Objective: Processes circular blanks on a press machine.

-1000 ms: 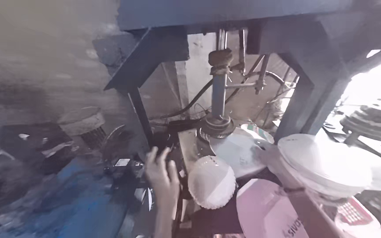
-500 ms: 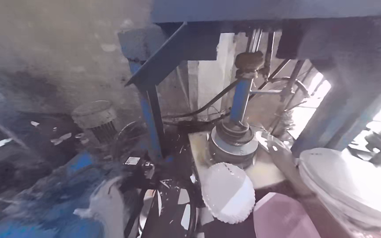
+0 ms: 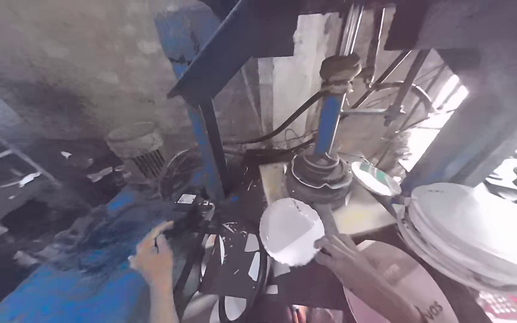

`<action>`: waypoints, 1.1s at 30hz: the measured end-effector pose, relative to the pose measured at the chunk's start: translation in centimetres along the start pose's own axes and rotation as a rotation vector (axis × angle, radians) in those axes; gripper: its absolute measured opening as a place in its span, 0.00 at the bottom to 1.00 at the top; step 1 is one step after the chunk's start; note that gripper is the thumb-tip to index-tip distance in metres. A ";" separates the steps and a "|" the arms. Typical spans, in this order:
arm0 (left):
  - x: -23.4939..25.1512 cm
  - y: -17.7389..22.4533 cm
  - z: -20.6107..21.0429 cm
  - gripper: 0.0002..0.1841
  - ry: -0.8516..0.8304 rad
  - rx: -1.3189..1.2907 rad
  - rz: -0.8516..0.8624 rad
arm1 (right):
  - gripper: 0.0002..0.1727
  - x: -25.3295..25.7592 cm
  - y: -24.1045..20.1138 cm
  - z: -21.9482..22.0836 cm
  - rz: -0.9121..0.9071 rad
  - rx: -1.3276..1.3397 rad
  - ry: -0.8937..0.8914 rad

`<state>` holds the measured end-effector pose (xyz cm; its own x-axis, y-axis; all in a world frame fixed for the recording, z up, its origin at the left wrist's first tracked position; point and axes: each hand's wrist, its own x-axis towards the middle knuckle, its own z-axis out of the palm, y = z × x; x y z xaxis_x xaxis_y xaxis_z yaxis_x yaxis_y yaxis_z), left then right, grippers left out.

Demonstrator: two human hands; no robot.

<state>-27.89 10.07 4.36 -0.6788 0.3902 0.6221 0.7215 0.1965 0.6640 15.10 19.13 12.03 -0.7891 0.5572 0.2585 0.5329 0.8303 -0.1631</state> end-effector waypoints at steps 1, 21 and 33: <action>0.0 1.4 -0.6 0.20 -0.045 -0.004 -0.048 | 0.10 0.9 0.2 1.0 -0.070 0.000 0.034; -0.5 0.4 -0.6 0.28 -0.017 0.233 0.022 | 0.25 -2.2 -1.3 -2.1 0.449 0.171 -0.157; -19.2 24.4 3.0 0.35 -0.690 -0.425 0.343 | 0.41 -14.9 6.7 0.9 1.243 -0.054 0.313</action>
<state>3.20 10.09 7.35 -0.1007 0.8496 0.5177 0.6652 -0.3295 0.6701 30.11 16.39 6.22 0.3465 0.9217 0.1741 0.8735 -0.2495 -0.4180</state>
